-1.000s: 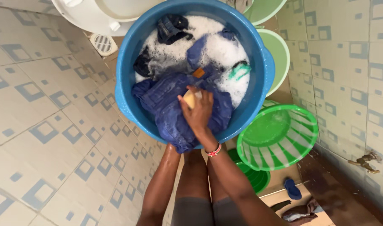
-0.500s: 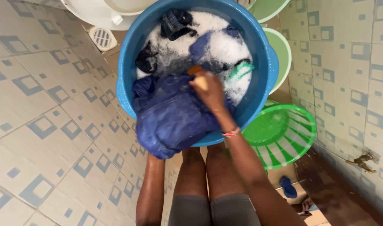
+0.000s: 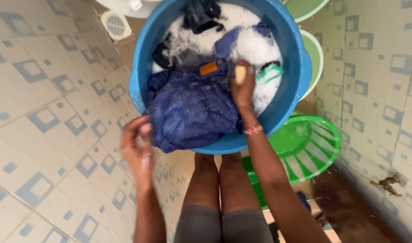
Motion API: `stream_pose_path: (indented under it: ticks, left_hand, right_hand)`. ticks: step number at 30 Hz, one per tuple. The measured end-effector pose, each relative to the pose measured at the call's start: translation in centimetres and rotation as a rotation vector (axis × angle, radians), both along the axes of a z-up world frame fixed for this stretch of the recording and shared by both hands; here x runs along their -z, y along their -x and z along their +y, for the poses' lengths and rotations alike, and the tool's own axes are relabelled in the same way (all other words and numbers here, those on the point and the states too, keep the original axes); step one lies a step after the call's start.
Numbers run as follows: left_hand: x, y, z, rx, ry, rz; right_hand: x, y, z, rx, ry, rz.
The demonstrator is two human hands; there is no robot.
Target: The person washes clothes in a blue basin, using a bar of soap and a brush to scrub the fabric before moving the item between basins.
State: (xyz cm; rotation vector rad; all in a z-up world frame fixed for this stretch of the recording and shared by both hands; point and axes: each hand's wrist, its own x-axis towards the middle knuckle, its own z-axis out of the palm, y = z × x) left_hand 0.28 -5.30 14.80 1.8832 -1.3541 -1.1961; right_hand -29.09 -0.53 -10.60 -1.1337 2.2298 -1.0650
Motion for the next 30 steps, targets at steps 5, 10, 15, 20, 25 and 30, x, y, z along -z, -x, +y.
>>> stream_pose_path:
  ticks: [5, 10, 15, 20, 25, 30]
  left_hand:
    - [5.4, 7.5, 7.2, 0.465, -0.506, -0.058]
    - [16.1, 9.6, 20.3, -0.206, -0.908, 0.535]
    - [19.7, 11.8, 22.2, -0.497, -0.617, 0.437]
    - [11.4, 8.0, 17.7, 0.048, -0.721, 0.368]
    - [7.1, 7.2, 14.8, 0.512, -0.419, -0.243]
    - [13.7, 8.1, 17.7, 0.284, -0.751, 0.273]
  right_hand:
    - [7.1, -0.1, -1.0, -0.160, -0.276, 0.298]
    - [-1.0, 0.7, -0.8, 0.114, -0.109, -0.755]
    - [-12.1, -3.6, 3.7, -0.208, -0.040, -0.254]
    - [-13.3, -3.6, 4.8, -0.201, -0.031, -0.097]
    - [-12.1, 0.4, 7.7, -0.055, -0.227, -0.456]
    - [-11.8, -1.6, 10.1, -0.303, -0.268, -0.258]
